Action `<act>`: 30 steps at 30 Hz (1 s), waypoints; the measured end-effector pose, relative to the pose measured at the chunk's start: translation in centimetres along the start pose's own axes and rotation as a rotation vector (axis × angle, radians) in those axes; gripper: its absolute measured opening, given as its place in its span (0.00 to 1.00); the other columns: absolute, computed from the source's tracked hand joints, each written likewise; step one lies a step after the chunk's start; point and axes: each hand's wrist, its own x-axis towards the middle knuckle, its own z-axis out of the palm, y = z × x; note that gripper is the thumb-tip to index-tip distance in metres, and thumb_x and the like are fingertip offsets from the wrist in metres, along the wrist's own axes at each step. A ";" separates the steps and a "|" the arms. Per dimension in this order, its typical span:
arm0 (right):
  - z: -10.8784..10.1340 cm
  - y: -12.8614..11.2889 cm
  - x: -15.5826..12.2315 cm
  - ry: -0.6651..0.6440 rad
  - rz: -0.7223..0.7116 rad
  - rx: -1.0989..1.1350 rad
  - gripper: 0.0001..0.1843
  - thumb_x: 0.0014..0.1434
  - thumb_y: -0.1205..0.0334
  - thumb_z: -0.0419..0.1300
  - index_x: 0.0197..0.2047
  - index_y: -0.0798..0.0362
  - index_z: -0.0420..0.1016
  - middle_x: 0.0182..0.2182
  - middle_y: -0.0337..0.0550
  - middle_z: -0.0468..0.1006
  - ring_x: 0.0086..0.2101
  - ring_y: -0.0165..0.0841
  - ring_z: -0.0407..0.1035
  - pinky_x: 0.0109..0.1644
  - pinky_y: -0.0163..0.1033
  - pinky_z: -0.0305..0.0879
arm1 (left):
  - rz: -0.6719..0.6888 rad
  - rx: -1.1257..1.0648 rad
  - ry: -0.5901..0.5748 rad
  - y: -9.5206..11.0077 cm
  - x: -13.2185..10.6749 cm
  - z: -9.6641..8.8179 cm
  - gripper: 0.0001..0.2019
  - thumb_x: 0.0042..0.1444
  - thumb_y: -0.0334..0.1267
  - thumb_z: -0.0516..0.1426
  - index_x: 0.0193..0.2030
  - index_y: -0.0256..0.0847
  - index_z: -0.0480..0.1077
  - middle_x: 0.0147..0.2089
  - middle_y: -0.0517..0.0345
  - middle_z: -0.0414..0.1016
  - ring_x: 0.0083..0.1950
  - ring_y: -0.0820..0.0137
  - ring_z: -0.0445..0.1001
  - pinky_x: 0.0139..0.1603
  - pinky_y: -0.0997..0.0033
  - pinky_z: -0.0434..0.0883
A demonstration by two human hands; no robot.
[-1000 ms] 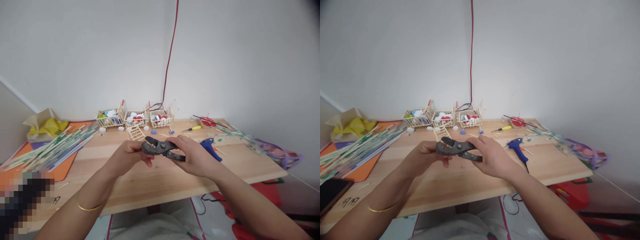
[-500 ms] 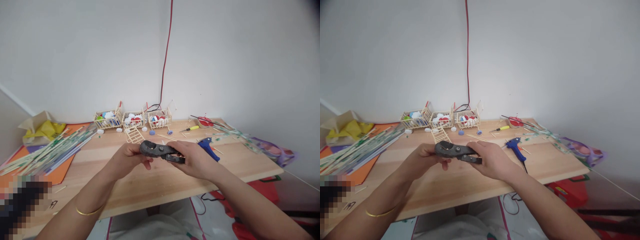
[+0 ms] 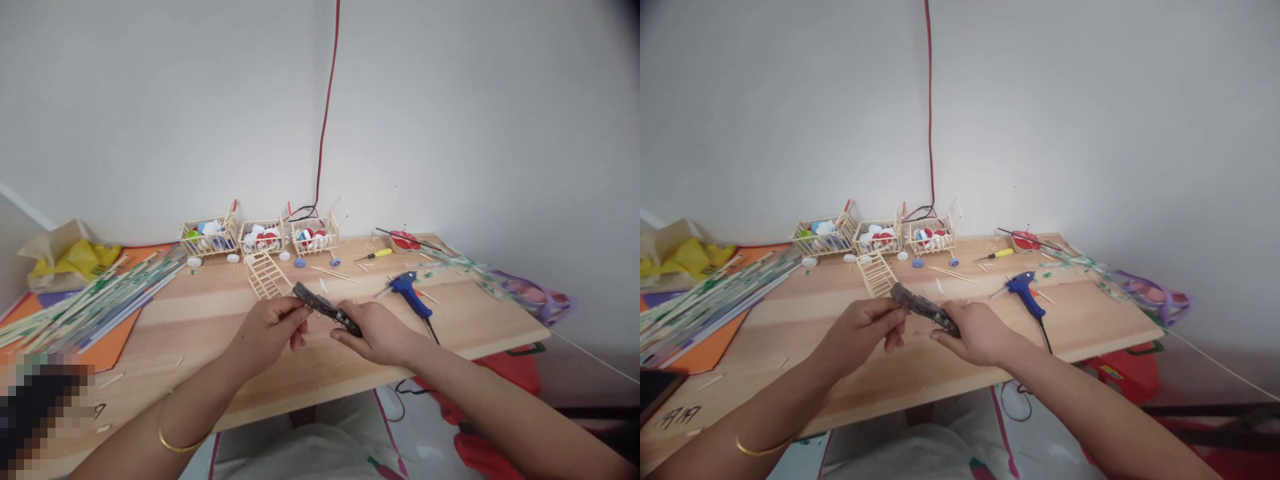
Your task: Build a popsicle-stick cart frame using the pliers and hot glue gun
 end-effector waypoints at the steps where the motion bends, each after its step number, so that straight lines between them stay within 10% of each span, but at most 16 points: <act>1: 0.6 0.2 -0.2 -0.003 -0.004 0.057 0.17 0.62 0.50 0.50 0.42 0.55 0.67 0.32 0.48 0.76 0.31 0.36 0.71 0.31 0.35 0.56 | -0.033 -0.034 -0.001 -0.1 0.1 0.4 0.12 0.56 0.40 0.53 0.24 0.38 0.68 0.16 0.66 0.64 0.19 0.76 0.68 0.26 0.76 0.66; 13: 1.2 1.3 -0.3 -0.047 0.282 0.487 0.20 0.60 0.44 0.49 0.34 0.53 0.68 0.18 0.35 0.67 0.19 0.28 0.63 0.23 0.32 0.54 | -0.127 -0.397 0.022 -1.3 1.6 1.3 0.09 0.52 0.40 0.58 0.29 0.34 0.72 0.21 0.65 0.66 0.16 0.83 0.58 0.24 0.74 0.72; 22: 2.1 5.9 0.6 0.088 0.421 -0.227 0.31 0.56 0.35 0.50 0.47 0.53 0.70 0.36 0.51 0.77 0.37 0.42 0.71 0.36 0.38 0.60 | -0.208 -0.682 -0.051 -0.5 0.9 -0.7 0.07 0.52 0.32 0.61 0.37 0.33 0.73 0.32 0.53 0.78 0.25 0.76 0.75 0.32 0.74 0.75; 30: 2.7 5.2 3.0 0.372 0.200 -0.157 0.29 0.55 0.42 0.57 0.54 0.51 0.67 0.52 0.55 0.70 0.52 0.48 0.62 0.53 0.52 0.56 | -0.236 -0.732 -0.080 -0.3 0.8 -2.4 0.07 0.50 0.28 0.62 0.38 0.33 0.74 0.36 0.51 0.79 0.34 0.73 0.78 0.41 0.74 0.75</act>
